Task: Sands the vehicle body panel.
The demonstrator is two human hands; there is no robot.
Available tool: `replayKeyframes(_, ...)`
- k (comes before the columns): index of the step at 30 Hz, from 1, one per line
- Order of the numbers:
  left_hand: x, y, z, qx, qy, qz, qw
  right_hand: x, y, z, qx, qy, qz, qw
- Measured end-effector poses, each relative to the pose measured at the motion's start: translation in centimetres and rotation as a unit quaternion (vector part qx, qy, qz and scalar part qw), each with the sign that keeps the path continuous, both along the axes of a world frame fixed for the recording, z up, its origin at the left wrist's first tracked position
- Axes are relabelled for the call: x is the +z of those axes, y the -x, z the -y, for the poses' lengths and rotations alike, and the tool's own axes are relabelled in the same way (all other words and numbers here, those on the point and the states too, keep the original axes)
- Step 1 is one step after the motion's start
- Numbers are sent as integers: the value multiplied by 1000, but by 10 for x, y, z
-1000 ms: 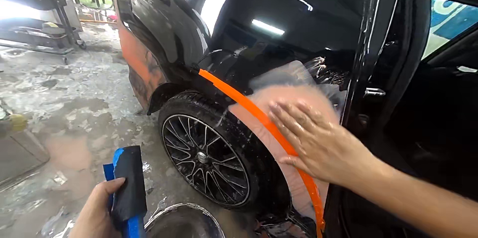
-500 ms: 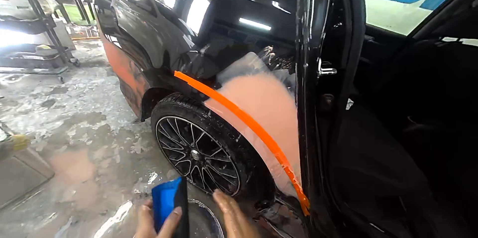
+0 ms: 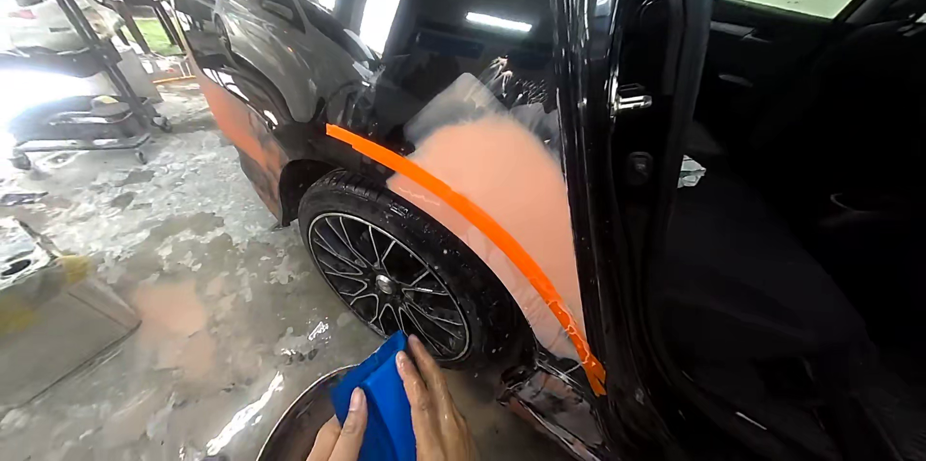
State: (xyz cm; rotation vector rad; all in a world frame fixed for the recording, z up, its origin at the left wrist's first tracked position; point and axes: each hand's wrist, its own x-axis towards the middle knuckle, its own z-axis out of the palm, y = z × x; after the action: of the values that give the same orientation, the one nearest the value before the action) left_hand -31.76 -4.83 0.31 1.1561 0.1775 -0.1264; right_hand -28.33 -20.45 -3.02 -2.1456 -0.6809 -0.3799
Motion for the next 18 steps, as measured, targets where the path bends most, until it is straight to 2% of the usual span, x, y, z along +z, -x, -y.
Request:
replayKeyframes(4, 7, -6, 5, -42, -10, 24, 999, 6, -4, 8, -18, -17, -14, 1000)
replayKeyframes(7, 3, -14, 7, -95, 41, 32, 994, 7, -9, 18, -12, -30, -3, 999)
replayKeyframes(12, -27, -26, 6, -164, 157, 7, 974, -3, -15, 35, -29, 122, 70, 990)
replayKeyframes(15, -44, -30, 8, -173, 211, 6, 962, 3, -7, 31, -100, 184, 43, 977)
replayKeyframes(18, -65, -44, 8, -260, 227, 116, 931, 14, -2, 27, -162, 171, 41, 971)
